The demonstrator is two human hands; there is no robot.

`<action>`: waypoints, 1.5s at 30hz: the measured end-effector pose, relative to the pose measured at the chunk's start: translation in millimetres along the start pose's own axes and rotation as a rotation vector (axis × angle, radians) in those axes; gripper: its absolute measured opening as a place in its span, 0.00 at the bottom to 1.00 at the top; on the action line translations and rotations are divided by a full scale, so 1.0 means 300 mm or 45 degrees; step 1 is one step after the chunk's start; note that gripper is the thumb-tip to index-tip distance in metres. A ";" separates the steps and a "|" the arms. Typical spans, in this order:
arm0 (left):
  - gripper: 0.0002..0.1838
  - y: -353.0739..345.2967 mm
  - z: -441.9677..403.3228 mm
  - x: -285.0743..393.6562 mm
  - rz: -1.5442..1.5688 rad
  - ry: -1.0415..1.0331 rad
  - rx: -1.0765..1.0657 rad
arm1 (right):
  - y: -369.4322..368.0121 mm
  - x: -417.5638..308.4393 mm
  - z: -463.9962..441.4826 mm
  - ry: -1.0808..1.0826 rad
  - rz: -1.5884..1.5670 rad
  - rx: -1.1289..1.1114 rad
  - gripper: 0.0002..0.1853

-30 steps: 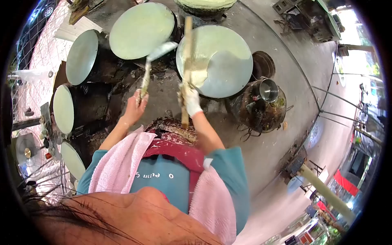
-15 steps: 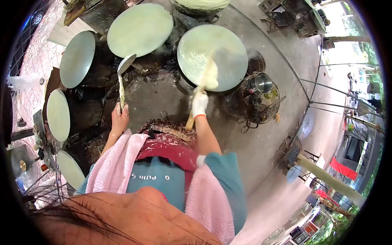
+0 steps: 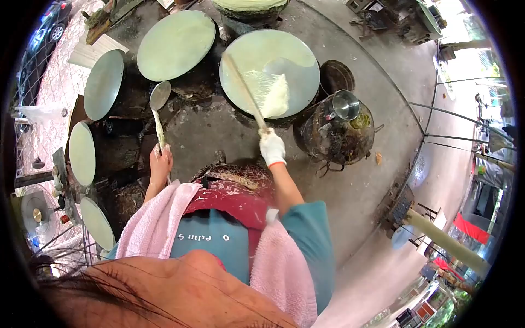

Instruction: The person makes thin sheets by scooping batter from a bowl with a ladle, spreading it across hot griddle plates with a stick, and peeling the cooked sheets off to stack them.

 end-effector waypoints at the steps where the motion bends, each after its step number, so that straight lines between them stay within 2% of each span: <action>1: 0.05 -0.018 0.015 0.001 0.007 0.024 0.015 | 0.038 0.054 -0.029 -0.084 0.069 0.076 0.21; 5: 0.08 -0.108 0.073 0.029 -0.135 -0.023 0.066 | 0.234 0.196 -0.214 -0.026 -0.139 0.348 0.20; 6: 0.08 -0.130 0.089 0.032 -0.147 -0.025 0.084 | 0.266 0.198 -0.246 0.003 -0.287 0.333 0.20; 9: 0.09 -0.184 0.120 0.045 -0.141 -0.032 0.133 | 0.139 0.249 -0.256 0.147 -0.503 0.126 0.21; 10: 0.09 -0.193 0.134 0.041 -0.116 -0.023 0.148 | 0.196 0.167 -0.149 0.272 -0.203 0.121 0.21; 11: 0.09 -0.201 0.148 0.037 -0.089 -0.016 0.162 | 0.141 0.218 -0.141 0.248 0.001 -0.037 0.20; 13: 0.06 -0.211 0.180 0.033 -0.079 0.031 0.191 | 0.220 0.270 -0.140 0.185 0.057 0.002 0.20; 14: 0.06 -0.217 0.187 0.029 -0.090 0.025 0.189 | 0.249 0.324 -0.204 0.147 0.064 0.158 0.19; 15: 0.06 -0.225 0.194 0.028 -0.104 0.020 0.185 | 0.310 0.327 -0.255 0.221 0.054 0.261 0.19; 16: 0.07 -0.235 0.200 0.027 -0.119 0.022 0.184 | 0.359 0.319 -0.314 0.224 0.069 0.286 0.19; 19: 0.07 -0.275 0.209 0.032 -0.145 0.023 0.180 | 0.452 0.295 -0.445 0.095 -0.175 0.275 0.22; 22: 0.09 -0.315 0.210 0.045 -0.146 0.007 0.215 | 0.323 0.336 -0.426 0.341 -0.318 0.137 0.23; 25: 0.09 -0.328 0.222 0.059 -0.186 0.013 0.222 | 0.337 0.383 -0.312 0.128 -0.027 0.041 0.24; 27: 0.06 -0.318 0.222 0.033 -0.123 0.041 0.186 | 0.368 0.442 -0.433 0.216 -0.034 0.200 0.28; 31: 0.06 -0.313 0.250 0.020 -0.114 0.066 0.255 | 0.543 0.263 -0.722 0.259 0.469 0.245 0.29; 35: 0.06 -0.318 0.275 0.027 -0.193 0.062 0.290 | 0.622 0.082 -0.911 0.329 0.479 0.486 0.24; 37: 0.06 -0.322 0.278 0.033 -0.200 0.063 0.286 | 0.593 0.000 -0.845 0.402 0.413 0.467 0.21; 39: 0.06 -0.341 0.271 0.045 -0.156 0.046 0.273 | 0.597 -0.061 -0.607 0.701 -0.028 0.355 0.24; 41: 0.06 -0.361 0.260 0.055 -0.126 0.032 0.243 | 0.551 0.026 -0.432 0.942 -0.327 0.387 0.27; 43: 0.08 -0.400 0.248 0.087 -0.149 0.001 0.244 | 0.477 0.214 -0.335 0.673 -1.245 0.312 0.27; 44: 0.09 -0.419 0.241 0.100 -0.162 -0.011 0.244 | 0.383 0.350 -0.335 0.518 -1.426 0.384 0.26; 45: 0.08 -0.433 0.230 0.100 -0.147 -0.011 0.204 | 0.335 0.421 -0.300 0.298 -1.484 0.293 0.25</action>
Point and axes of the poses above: each hand's wrist, its own z-axis away from the middle knuckle, its own y-axis out of the back of the hand, x = y × z, the point moved 7 cm from there along -z, towards the middle knuckle, and after that the axes turned 1 degree about -z, right-handed, at the moved point
